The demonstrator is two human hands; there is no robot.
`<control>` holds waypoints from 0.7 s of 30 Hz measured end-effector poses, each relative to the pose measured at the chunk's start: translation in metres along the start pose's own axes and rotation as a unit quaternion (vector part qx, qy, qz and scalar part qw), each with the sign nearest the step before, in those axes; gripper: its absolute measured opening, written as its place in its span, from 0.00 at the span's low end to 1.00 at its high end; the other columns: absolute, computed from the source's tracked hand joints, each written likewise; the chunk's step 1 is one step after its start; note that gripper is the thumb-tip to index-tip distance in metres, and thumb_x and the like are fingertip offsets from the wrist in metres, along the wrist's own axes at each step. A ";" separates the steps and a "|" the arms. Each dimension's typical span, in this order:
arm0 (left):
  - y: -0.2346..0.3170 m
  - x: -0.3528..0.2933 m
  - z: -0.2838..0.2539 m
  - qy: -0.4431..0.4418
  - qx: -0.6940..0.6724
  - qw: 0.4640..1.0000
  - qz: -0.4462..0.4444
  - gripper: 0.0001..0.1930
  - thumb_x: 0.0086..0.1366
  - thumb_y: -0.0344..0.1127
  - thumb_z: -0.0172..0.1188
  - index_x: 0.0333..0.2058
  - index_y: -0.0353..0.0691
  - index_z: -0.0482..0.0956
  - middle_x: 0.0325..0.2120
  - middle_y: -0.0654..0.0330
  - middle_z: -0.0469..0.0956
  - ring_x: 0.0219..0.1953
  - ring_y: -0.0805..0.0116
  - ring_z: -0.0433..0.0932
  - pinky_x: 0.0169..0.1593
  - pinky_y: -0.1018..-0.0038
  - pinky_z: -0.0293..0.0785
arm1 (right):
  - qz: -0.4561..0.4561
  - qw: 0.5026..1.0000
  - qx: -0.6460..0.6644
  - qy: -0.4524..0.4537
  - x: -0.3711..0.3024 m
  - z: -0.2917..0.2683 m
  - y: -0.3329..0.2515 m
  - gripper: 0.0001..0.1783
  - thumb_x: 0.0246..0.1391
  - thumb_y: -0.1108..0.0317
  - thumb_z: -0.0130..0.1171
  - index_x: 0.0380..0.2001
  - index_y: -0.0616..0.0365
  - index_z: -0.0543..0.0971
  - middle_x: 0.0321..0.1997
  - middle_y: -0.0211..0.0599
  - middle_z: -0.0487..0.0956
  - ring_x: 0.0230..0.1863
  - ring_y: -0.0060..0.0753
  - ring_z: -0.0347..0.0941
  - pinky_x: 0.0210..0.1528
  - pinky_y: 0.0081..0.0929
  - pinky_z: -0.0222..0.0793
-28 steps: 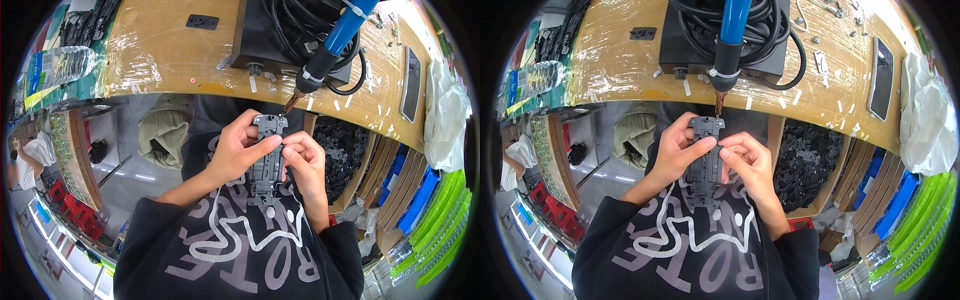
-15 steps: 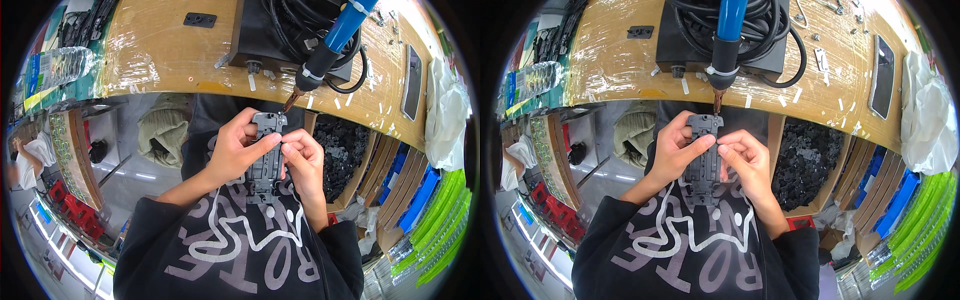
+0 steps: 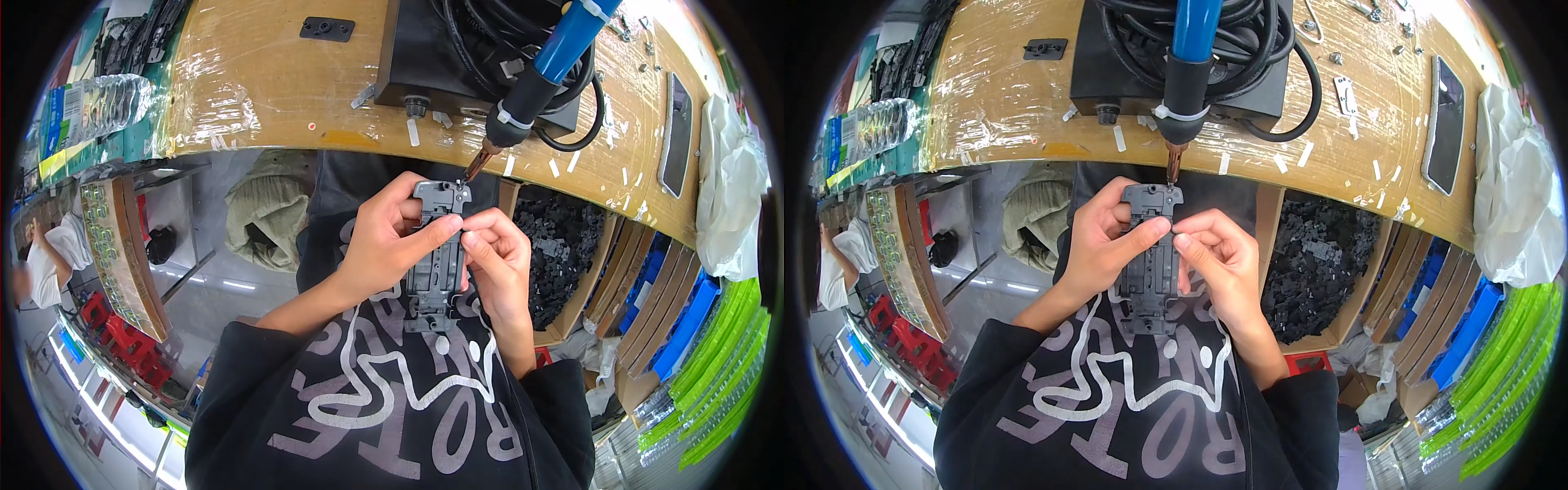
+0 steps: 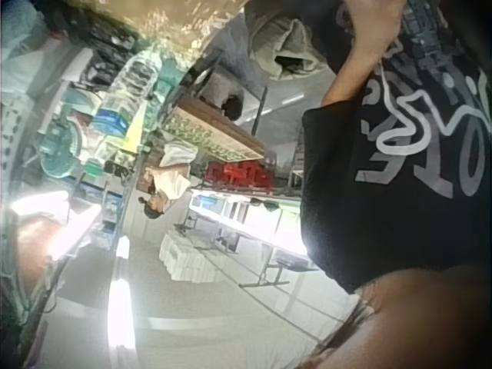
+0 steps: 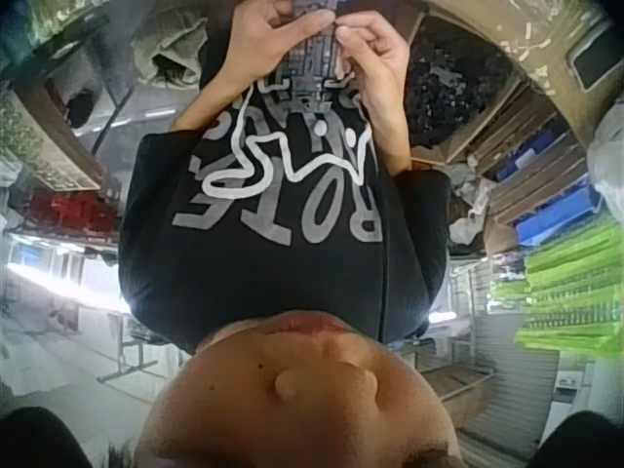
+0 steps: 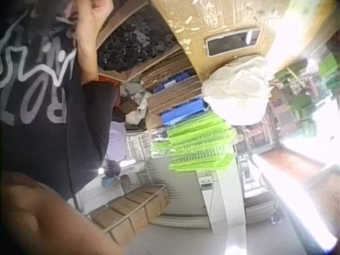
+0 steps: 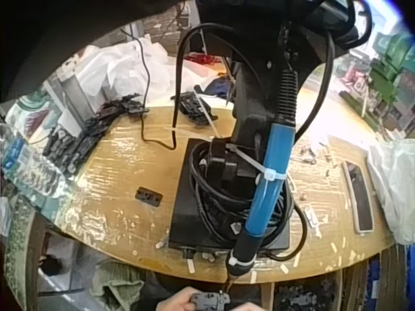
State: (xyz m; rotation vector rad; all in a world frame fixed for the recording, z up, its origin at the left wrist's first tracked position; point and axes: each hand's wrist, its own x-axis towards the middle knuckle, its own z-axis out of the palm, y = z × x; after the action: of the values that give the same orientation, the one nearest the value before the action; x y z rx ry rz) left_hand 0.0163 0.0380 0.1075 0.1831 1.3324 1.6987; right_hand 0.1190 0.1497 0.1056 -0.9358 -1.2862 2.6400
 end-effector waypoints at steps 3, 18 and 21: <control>0.002 0.000 0.001 0.001 -0.003 1.000 -0.002 0.13 0.54 0.28 0.55 0.38 0.33 0.64 0.26 0.59 0.74 0.29 0.80 0.71 0.32 0.84 0.68 | 0.000 1.000 -0.004 0.001 0.000 -0.001 0.000 0.06 0.48 0.74 0.50 0.28 0.67 0.69 0.18 0.34 0.70 0.13 0.19 0.64 0.13 0.13 0.59; 0.004 0.002 0.000 -0.006 -0.005 1.000 -0.013 0.14 0.53 0.27 0.55 0.38 0.33 0.64 0.27 0.59 0.74 0.30 0.80 0.71 0.33 0.84 0.68 | 0.000 1.000 0.005 -0.011 0.001 -0.003 0.001 0.06 0.49 0.74 0.50 0.28 0.67 0.68 0.18 0.34 0.70 0.13 0.19 0.64 0.13 0.14 0.59; 0.002 0.002 -0.001 -0.008 -0.003 1.000 -0.011 0.14 0.54 0.27 0.55 0.38 0.32 0.64 0.27 0.59 0.74 0.30 0.80 0.71 0.33 0.84 0.68 | 0.001 1.000 0.012 -0.014 0.002 -0.003 0.000 0.06 0.48 0.74 0.50 0.28 0.67 0.68 0.18 0.34 0.70 0.13 0.19 0.64 0.13 0.14 0.59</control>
State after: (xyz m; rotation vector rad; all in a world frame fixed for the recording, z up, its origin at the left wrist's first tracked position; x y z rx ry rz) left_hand 0.0137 0.0387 0.1079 0.1767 1.3139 1.6786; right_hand 0.1190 0.1517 0.1032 -0.9015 -1.2570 2.6724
